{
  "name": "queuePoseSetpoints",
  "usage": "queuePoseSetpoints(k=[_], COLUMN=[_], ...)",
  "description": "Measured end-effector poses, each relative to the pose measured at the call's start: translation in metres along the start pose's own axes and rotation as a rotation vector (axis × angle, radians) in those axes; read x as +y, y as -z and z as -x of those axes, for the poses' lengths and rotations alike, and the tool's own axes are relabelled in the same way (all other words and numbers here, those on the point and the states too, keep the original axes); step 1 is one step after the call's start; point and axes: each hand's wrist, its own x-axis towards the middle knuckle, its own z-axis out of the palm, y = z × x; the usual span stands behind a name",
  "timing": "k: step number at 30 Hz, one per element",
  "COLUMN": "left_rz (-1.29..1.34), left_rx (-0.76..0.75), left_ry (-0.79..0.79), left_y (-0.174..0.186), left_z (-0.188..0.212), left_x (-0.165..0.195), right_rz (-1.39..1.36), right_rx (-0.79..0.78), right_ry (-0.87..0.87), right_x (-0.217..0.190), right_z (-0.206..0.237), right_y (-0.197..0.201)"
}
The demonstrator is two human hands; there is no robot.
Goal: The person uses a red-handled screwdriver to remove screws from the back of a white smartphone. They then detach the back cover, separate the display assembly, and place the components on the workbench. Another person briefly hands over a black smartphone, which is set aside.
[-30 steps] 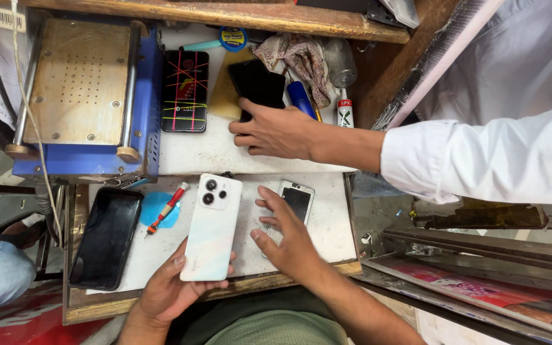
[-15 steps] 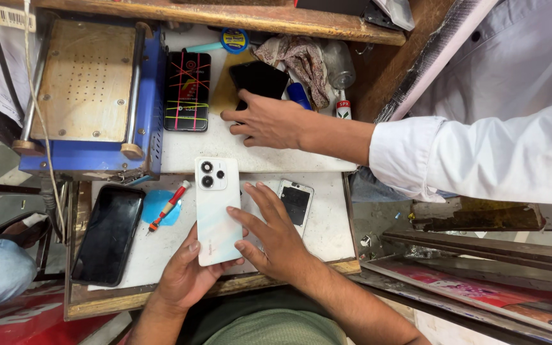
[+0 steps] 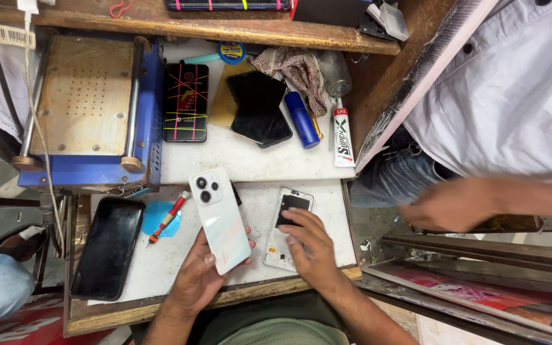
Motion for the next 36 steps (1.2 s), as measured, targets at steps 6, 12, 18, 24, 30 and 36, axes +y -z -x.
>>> queuePoseSetpoints(k=[6,12,18,24,30,36], left_rz=[0.003,0.039,0.062,0.065,0.039,0.005], left_rx=[0.016,0.011,-0.002,-0.004,-0.006,0.035], left_ry=[0.015,0.013,0.003,0.006,0.000,0.023], left_y=[0.002,0.002,0.002,0.003,0.002,0.002], left_z=[-0.002,-0.002,-0.003,-0.004,-0.004,-0.004], left_x=[0.002,0.002,0.003,0.003,0.004,0.005], right_rz=[-0.061,-0.205,-0.491,-0.510,-0.533,-0.450], right_rx=[0.087,0.103,0.191,0.196,0.206,0.234], right_ry=[-0.092,-0.189,-0.369,-0.424,-0.419,-0.436], right_x=[0.016,0.029,0.048,0.055,0.053,0.047], right_z=[0.015,0.019,0.026,0.030,0.028,0.020], right_y=[0.007,0.003,0.001,0.000,0.000,0.007])
